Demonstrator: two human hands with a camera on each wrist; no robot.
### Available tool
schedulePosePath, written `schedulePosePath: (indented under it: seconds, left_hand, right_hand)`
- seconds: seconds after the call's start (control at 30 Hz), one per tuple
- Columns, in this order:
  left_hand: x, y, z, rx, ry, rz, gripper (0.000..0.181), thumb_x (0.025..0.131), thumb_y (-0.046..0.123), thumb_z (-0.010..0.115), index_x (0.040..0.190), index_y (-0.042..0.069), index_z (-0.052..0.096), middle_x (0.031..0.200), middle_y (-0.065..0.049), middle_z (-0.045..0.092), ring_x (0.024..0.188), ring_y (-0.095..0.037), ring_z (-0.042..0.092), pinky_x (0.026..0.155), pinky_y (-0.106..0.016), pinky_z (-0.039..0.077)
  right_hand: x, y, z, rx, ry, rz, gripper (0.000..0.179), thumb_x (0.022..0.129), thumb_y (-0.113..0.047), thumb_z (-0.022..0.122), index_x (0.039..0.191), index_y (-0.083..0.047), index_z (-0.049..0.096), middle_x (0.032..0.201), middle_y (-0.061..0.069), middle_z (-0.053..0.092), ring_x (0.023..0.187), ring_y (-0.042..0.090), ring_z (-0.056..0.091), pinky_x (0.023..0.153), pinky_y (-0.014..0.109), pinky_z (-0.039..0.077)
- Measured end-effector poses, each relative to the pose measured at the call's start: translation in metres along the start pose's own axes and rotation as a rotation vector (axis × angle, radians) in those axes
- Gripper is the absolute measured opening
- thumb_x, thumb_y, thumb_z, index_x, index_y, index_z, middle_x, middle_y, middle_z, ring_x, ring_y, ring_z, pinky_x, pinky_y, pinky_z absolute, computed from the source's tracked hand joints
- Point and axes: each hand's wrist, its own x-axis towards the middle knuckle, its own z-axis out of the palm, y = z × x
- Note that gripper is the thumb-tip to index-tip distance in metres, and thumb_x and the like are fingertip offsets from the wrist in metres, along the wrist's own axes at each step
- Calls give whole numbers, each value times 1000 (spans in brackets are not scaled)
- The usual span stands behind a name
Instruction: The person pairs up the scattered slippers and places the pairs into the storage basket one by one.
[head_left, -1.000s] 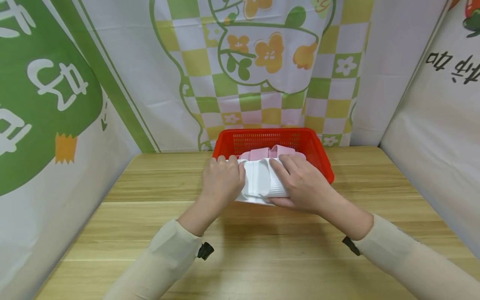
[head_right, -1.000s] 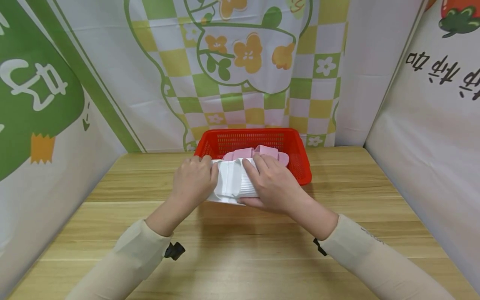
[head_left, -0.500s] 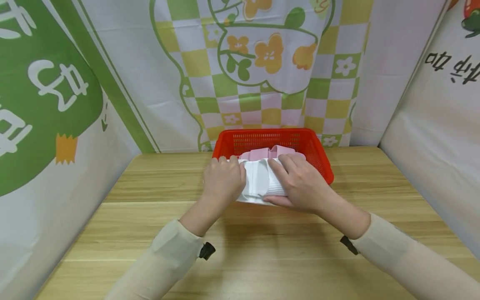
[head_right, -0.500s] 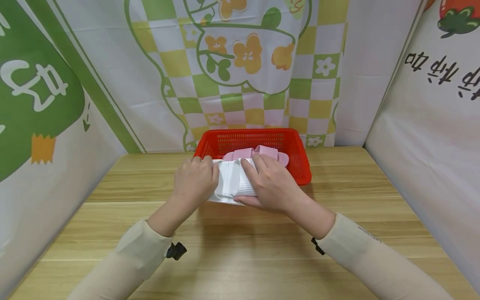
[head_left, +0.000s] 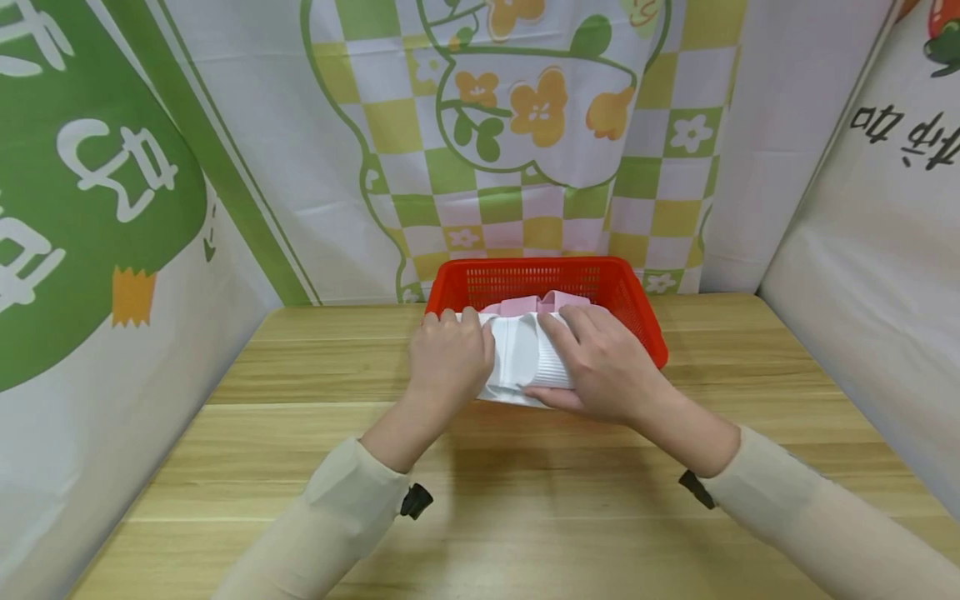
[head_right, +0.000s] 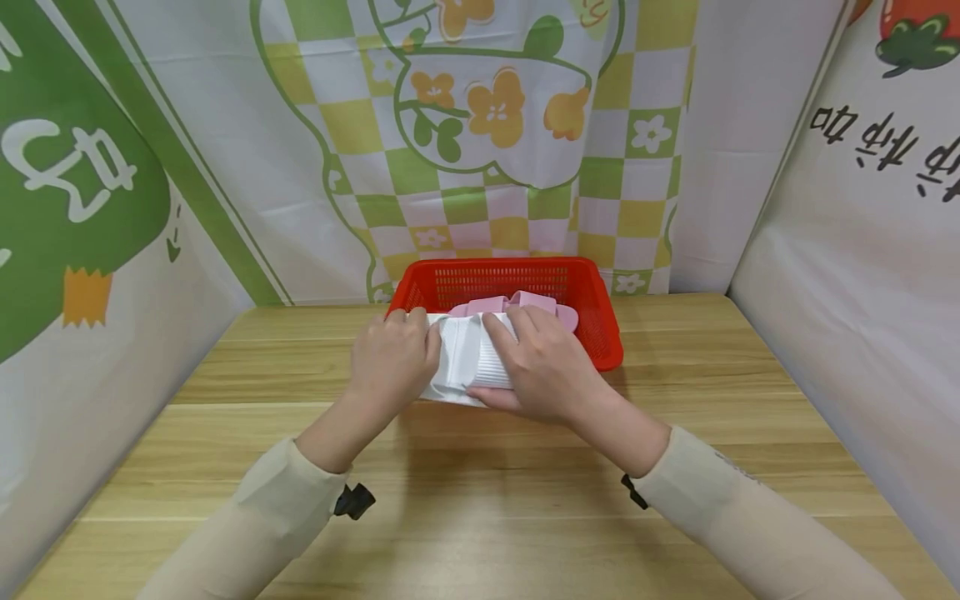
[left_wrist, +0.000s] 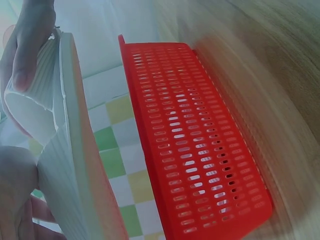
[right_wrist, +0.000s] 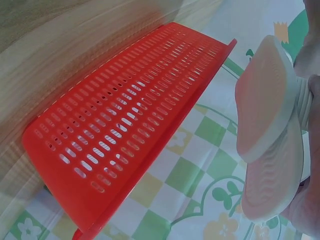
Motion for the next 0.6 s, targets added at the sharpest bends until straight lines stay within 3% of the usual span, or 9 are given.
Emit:
schedulePosePath:
  seconds: [0.23,0.37,0.47,0.6]
  left_hand:
    - [-1,-3,-3,-65,44,28,33,84,32,43,76,4,57,67,-14,53,60,-29,45,51,-36,40]
    - [3,-8,4,-86,96,62,22,82,17,47,67,2,55,59,-13,51,56,-29,47,52,-36,40]
    - [4,-14,16,-107,98,70,18,79,5,49,63,-1,55,57,-13,52,56,-28,49,54,-34,41]
    - [-10,-25,30,-92,86,111,16,75,6,55,60,1,54,56,-11,50,55,-27,48,55,-34,39]
  right_hand:
    - [-2,4,-2,13,30,1,71,73,-54,57,118,1,50,104,18,52,88,31,51,77,40,46]
    - [0,9,4,89,92,10,60,78,-44,56,116,3,51,98,16,54,85,29,52,76,39,46]
    - [-5,12,14,164,39,76,62,81,-45,54,120,2,46,104,16,54,92,29,52,82,41,43]
    - [-21,11,24,184,-68,97,65,82,-50,50,121,1,45,107,14,54,93,28,51,80,41,42]
